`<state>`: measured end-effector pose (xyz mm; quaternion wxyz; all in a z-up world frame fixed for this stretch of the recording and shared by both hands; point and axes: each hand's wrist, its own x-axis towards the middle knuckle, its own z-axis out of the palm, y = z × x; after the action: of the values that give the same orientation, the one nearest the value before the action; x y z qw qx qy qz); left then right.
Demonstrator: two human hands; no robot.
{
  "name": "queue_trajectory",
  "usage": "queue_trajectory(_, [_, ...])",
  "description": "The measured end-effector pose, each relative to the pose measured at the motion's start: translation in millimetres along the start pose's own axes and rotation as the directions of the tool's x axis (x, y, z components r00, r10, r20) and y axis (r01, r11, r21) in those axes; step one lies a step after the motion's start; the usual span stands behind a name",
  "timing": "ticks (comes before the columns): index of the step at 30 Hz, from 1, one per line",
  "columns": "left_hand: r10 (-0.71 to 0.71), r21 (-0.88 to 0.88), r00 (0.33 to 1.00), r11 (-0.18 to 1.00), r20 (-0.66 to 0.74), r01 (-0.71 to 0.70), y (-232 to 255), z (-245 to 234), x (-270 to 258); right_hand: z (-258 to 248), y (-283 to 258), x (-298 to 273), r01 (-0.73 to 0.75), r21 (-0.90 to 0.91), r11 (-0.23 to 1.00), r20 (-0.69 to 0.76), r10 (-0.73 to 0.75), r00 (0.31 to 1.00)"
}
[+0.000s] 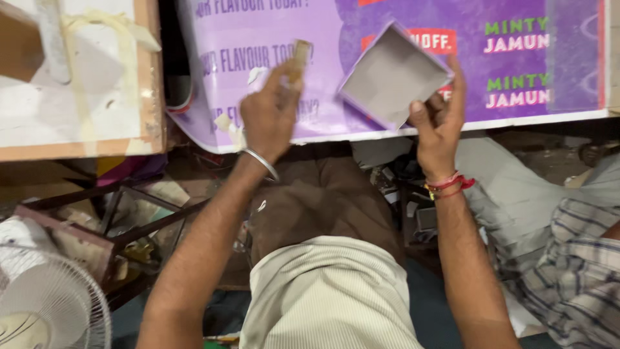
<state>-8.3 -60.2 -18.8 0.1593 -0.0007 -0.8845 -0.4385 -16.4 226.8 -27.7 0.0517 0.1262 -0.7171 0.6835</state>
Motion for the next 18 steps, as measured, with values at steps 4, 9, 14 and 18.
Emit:
queue_trajectory(4, [0.004, 0.105, 0.994, 0.994, -0.108, 0.007, -8, 7, 7, -10, -2, 10, -0.148, -0.018, 0.989, 0.047, 0.149, 0.988])
queue_trajectory(9, [0.098, 0.157, 0.989, 0.984, -0.109, -0.081, -3, 5, -2, -10, 2, 15, -0.238, -0.09, 0.967, 0.096, 0.246, 0.964])
queue_trajectory(14, [0.065, 0.184, 0.995, 0.982, -0.081, -0.049, 2, 0, 2, -4, -4, 22, -0.258, -0.12, 0.959, 0.075, 0.268, 0.961])
queue_trajectory(18, [0.046, 0.166, 0.997, 0.986, -0.066, -0.035, 5, -1, 4, -3, -9, 30, -0.216, -0.141, 0.966, 0.106, 0.231, 0.967])
